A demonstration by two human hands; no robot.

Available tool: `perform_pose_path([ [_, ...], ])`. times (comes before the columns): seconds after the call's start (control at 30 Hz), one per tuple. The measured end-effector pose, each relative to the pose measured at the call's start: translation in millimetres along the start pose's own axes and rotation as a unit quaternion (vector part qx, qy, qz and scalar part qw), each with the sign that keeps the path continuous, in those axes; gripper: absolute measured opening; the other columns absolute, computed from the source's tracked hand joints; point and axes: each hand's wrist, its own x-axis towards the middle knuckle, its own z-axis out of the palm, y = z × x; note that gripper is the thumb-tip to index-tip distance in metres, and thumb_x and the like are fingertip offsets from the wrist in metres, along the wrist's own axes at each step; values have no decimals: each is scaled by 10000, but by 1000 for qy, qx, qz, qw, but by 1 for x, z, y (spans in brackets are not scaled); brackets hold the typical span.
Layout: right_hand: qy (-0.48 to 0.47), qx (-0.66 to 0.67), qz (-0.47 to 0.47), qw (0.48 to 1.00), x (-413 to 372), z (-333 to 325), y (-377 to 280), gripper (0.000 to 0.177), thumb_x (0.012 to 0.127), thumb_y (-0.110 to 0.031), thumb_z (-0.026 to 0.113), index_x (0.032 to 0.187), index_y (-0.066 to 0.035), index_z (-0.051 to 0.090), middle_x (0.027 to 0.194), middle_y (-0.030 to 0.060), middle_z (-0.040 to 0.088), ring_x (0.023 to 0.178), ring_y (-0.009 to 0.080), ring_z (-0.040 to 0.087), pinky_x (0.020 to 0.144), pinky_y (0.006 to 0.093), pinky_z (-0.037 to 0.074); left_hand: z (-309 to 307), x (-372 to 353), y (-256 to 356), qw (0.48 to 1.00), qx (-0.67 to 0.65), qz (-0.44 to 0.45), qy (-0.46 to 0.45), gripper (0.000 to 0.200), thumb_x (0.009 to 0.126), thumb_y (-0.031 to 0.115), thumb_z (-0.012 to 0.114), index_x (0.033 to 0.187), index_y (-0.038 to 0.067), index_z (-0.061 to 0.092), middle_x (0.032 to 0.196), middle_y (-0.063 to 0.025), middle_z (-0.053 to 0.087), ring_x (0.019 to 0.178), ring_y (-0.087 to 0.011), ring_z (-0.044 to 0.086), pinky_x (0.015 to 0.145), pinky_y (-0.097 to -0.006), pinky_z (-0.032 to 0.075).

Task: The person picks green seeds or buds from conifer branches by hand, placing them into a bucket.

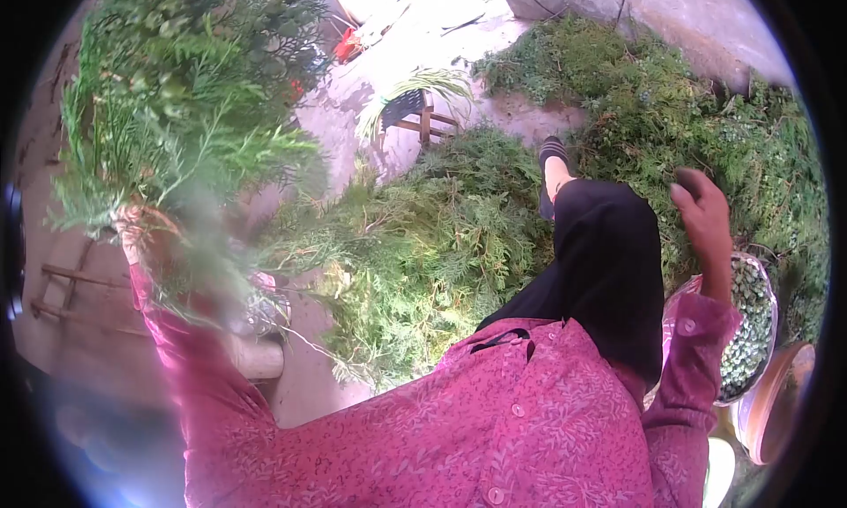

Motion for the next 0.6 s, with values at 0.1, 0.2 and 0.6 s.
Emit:
perform_pose_path([
  [0.1,-36,27,-26,999,9,26,-35,317,795,-174,572,1031,36,549,933,105,596,853,156,558,764,267,438,3,-6,-4,999,-35,-18,-9,338,870,141,469,1190,38,442,1004,-90,584,816,-134,582,689,-239,502],
  [0.2,-75,17,-59,995,14,46,-65,301,783,-155,566,1012,41,555,914,105,597,823,155,564,742,267,445,2,-15,-12,997,-67,-41,-12,338,869,140,471,1190,38,443,1006,-91,584,818,-134,582,691,-239,503],
  [0.6,-219,194,-72,954,29,101,-109,292,778,-154,583,984,52,567,873,93,605,818,148,554,739,276,442,-30,-4,1,984,-172,-46,6,340,864,134,478,1188,38,448,1013,-94,583,827,-133,581,697,-241,504],
])
